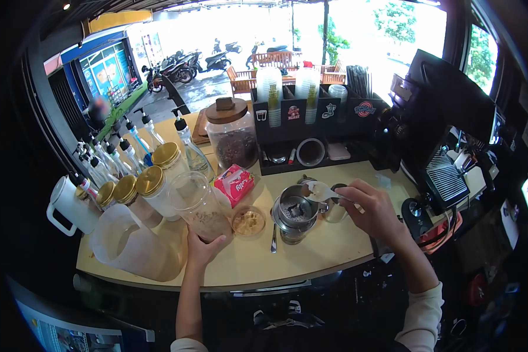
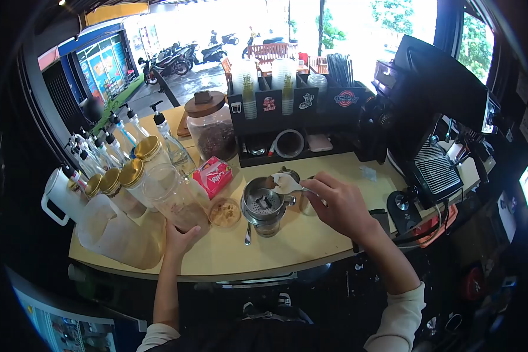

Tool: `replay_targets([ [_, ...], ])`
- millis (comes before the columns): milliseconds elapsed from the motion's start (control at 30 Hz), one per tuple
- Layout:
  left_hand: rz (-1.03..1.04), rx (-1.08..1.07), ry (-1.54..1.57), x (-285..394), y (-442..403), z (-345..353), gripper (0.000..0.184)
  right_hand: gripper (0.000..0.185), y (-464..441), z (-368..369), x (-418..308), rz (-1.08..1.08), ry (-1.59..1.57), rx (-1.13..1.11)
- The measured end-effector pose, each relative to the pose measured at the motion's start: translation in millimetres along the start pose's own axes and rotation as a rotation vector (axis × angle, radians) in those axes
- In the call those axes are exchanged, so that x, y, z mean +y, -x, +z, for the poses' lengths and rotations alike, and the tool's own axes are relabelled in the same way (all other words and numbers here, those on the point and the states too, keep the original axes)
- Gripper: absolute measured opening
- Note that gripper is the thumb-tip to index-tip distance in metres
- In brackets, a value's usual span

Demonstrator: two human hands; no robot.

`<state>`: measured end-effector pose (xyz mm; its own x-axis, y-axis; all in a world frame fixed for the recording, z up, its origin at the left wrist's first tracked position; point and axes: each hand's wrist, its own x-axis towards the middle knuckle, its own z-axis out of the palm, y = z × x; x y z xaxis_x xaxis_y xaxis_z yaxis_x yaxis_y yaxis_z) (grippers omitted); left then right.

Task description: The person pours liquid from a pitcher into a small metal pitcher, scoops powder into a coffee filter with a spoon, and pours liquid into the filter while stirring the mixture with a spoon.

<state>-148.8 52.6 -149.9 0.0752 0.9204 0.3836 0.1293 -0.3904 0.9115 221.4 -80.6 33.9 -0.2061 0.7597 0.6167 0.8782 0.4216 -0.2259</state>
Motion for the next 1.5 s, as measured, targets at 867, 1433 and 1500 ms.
replay_targets([
  [867, 0.008, 0.014, -0.024, 7, 2, 3, 0.086, 0.018, -4, 20, 10, -0.016, 0.022, 0.056],
  [1433, 0.008, -0.008, 0.056, 6, 1, 3, 0.083, 0.018, 18, 15, -8, 0.005, 0.013, 0.109],
  [1500, 0.005, -0.005, 0.046, 7, 1, 3, 0.083, 0.019, 17, 16, -12, -0.035, 0.028, 0.115],
])
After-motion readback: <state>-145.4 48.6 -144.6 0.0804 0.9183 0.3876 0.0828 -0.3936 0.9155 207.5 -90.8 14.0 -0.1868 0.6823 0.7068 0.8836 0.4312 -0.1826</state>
